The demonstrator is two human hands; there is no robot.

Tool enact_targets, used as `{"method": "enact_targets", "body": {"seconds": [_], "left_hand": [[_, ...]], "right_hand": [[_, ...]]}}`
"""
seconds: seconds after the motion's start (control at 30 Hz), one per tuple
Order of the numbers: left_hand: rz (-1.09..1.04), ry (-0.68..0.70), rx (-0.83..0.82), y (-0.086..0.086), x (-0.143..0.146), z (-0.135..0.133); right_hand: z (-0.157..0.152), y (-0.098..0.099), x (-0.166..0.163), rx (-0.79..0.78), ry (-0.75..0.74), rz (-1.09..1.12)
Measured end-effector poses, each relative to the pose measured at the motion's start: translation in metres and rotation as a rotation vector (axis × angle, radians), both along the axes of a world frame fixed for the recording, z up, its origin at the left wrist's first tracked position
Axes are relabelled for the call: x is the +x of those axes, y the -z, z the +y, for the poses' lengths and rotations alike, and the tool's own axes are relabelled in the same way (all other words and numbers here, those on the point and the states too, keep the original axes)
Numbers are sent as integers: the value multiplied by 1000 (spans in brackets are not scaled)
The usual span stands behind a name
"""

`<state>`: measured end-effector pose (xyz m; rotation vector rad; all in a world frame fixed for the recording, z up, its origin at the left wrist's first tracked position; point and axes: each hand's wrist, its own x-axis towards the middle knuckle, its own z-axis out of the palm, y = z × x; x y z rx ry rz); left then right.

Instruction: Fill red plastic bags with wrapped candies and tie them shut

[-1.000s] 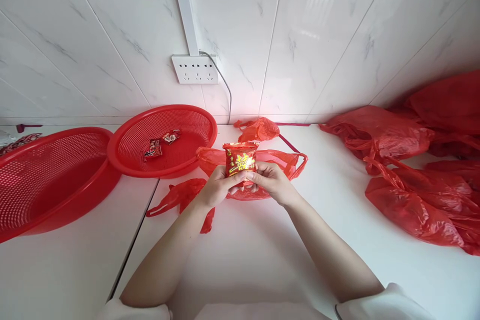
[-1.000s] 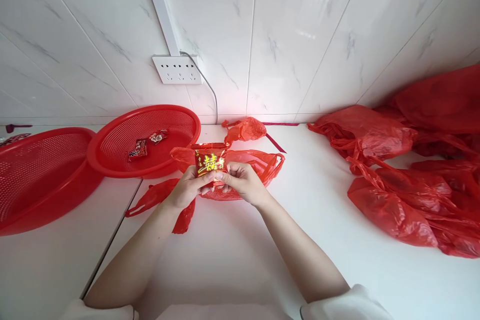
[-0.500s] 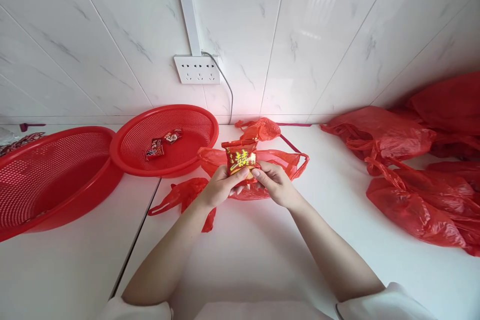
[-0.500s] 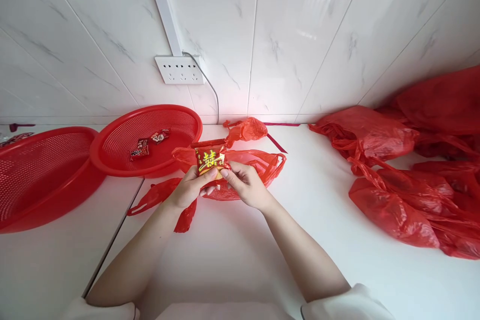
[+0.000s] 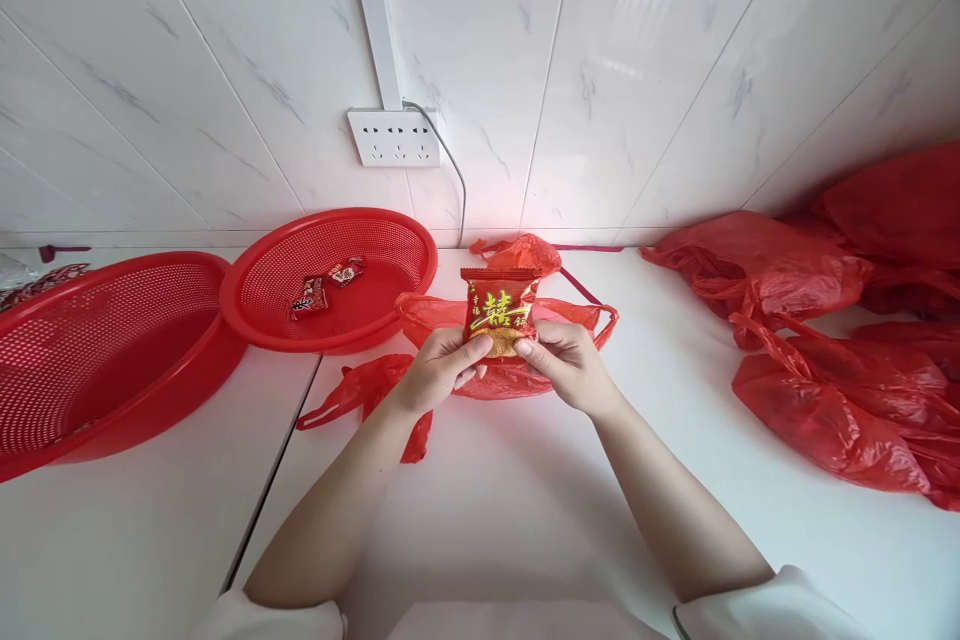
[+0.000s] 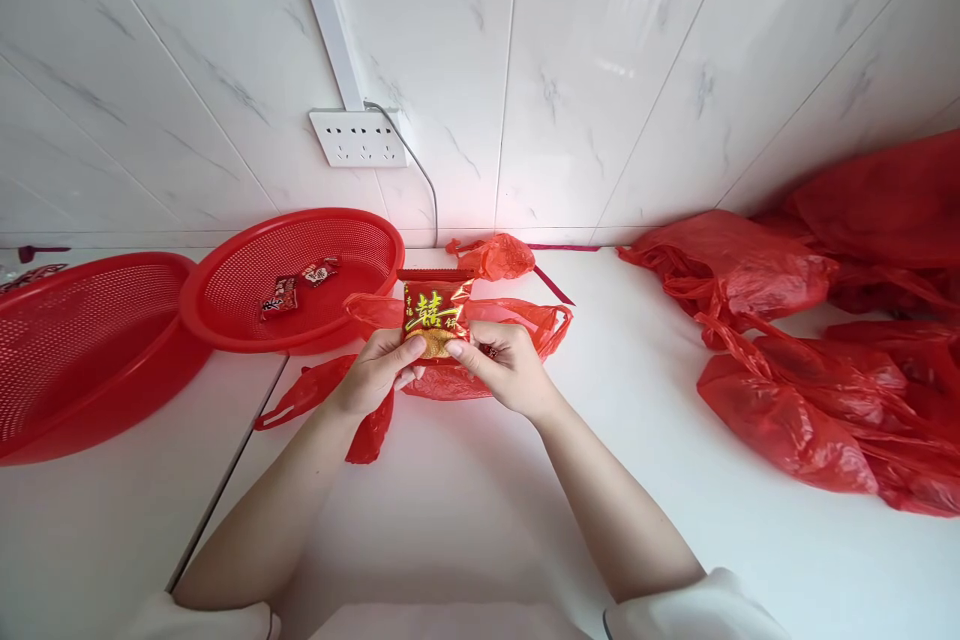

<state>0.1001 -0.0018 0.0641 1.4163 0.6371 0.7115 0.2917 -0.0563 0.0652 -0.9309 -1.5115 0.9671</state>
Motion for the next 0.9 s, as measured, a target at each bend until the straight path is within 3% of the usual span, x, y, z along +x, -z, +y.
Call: {"method": "enact_targets", "body": {"seconds": [0.4, 0.67, 0.77, 0.9], "left_hand": [[-30, 14, -50, -5, -4, 0], [183, -14, 167, -16, -3, -2], [366, -176, 415, -33, -9, -5], [700, -631, 726, -55, -24, -7]], "right_hand": [[4, 16, -5, -263, -414, 313], [9, 22, -4, -303, -244, 340], [7, 13, 0, -285, -162, 208], [4, -1, 14, -138, 72, -257]]}}
